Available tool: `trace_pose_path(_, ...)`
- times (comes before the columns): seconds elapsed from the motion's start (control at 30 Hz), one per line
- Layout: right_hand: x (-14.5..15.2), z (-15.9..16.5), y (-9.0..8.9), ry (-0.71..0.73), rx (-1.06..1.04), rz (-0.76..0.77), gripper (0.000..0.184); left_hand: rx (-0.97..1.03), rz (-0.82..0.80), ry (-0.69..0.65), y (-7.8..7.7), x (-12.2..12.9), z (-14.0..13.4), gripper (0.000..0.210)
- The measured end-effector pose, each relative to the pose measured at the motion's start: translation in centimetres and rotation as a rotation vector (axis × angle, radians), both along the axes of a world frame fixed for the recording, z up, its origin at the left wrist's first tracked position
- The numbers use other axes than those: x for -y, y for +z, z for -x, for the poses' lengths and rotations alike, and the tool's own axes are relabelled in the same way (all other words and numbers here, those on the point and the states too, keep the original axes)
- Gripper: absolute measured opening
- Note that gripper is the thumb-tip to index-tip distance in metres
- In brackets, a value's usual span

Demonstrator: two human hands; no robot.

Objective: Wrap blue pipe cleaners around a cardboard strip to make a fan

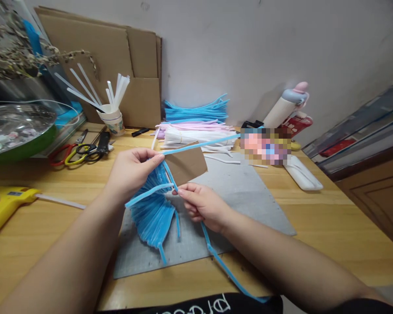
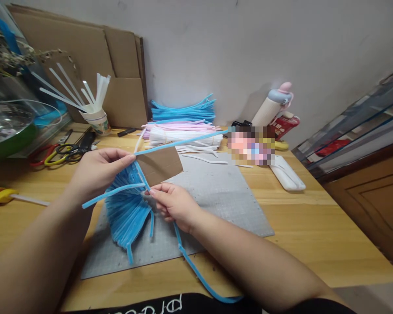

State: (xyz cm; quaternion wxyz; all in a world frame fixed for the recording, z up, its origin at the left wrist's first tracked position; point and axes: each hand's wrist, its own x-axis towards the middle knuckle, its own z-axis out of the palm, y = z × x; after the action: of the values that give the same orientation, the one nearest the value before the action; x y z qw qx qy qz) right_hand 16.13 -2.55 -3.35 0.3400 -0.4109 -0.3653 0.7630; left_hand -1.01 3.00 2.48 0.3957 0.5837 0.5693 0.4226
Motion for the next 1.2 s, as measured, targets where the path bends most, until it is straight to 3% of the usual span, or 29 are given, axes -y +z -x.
trace_pose_path(0.37,-0.2,0.3,-0.8,-0.013,0.013,-0.045,0.023,0.019,0.013,-0.024,0.0,0.1,-0.2,0.022)
trace_pose_path(0.57,-0.4,-0.1,-1.2,-0.022,0.127,-0.223,0.022,0.048,0.034,-0.055,-0.2,-0.1,0.3,0.026)
trace_pose_path(0.77,-0.9,-1.3,-0.7,0.118,0.267,-0.474,0.02,0.134,0.07,-0.152,-0.1,-0.2,0.6,0.028)
trace_pose_path(0.9,-0.9,-1.4,-0.3,0.124,0.2,-0.457,0.028,0.148,0.06,-0.121,-0.2,-0.3,0.7,0.024)
trace_pose_path(1.2,-0.7,-1.0,-0.9,0.094,0.209,-0.313,0.027,0.167,0.067,-0.109,-0.4,-0.4,0.7,0.02)
